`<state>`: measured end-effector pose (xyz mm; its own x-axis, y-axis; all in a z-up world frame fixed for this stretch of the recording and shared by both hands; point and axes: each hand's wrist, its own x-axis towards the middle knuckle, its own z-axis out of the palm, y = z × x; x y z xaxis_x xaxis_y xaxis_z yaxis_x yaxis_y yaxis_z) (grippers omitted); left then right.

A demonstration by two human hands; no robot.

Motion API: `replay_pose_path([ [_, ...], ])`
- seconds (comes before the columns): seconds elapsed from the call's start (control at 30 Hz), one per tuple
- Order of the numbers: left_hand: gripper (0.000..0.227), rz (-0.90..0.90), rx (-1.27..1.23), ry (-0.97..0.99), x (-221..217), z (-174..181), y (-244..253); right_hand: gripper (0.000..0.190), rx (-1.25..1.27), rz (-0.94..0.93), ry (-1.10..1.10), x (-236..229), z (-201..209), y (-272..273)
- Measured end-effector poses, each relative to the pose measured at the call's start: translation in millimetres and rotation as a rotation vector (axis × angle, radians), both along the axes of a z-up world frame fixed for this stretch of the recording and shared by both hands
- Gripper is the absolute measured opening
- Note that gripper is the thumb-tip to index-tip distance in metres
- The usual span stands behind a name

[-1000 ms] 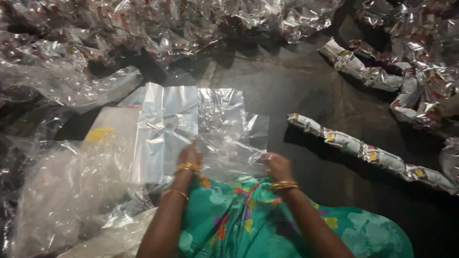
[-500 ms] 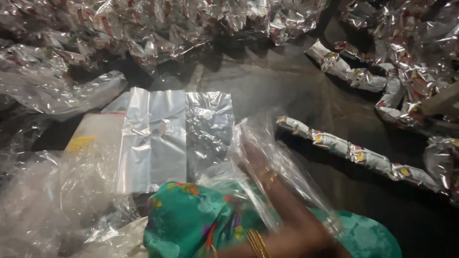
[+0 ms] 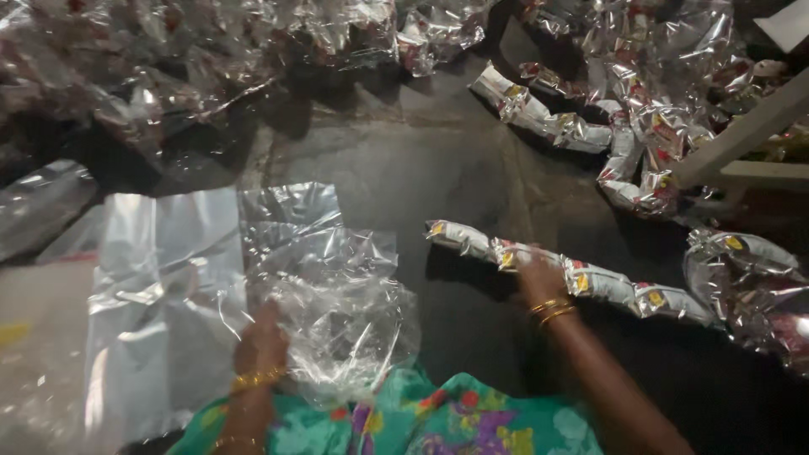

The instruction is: The person places multiple small, silver-wrapped items into a clear plastic bag. They arrange the items inside the bag and then fold the top of the bag over to close it. The person repeats this process with another bag.

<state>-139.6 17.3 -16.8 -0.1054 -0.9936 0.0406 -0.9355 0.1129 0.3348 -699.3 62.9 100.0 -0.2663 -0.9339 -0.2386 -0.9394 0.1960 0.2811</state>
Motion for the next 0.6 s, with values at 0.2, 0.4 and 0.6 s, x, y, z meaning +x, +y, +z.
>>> replay_pose_path([
  [0.2,0.066,-0.107,0.284,0.208,-47,-24,8,0.082,-0.027,-0.275,-0.148,-83,-81,-34],
  [0.4,0.043,0.061,0.195,0.990,-21,-59,-21,0.072,0.597,-0.027,-1.328,6,-127,-50],
  [0.6,0.043,-0.060,-0.230,0.929,-20,-47,-26,0.073,0.306,-0.225,-0.898,102,-58,3],
])
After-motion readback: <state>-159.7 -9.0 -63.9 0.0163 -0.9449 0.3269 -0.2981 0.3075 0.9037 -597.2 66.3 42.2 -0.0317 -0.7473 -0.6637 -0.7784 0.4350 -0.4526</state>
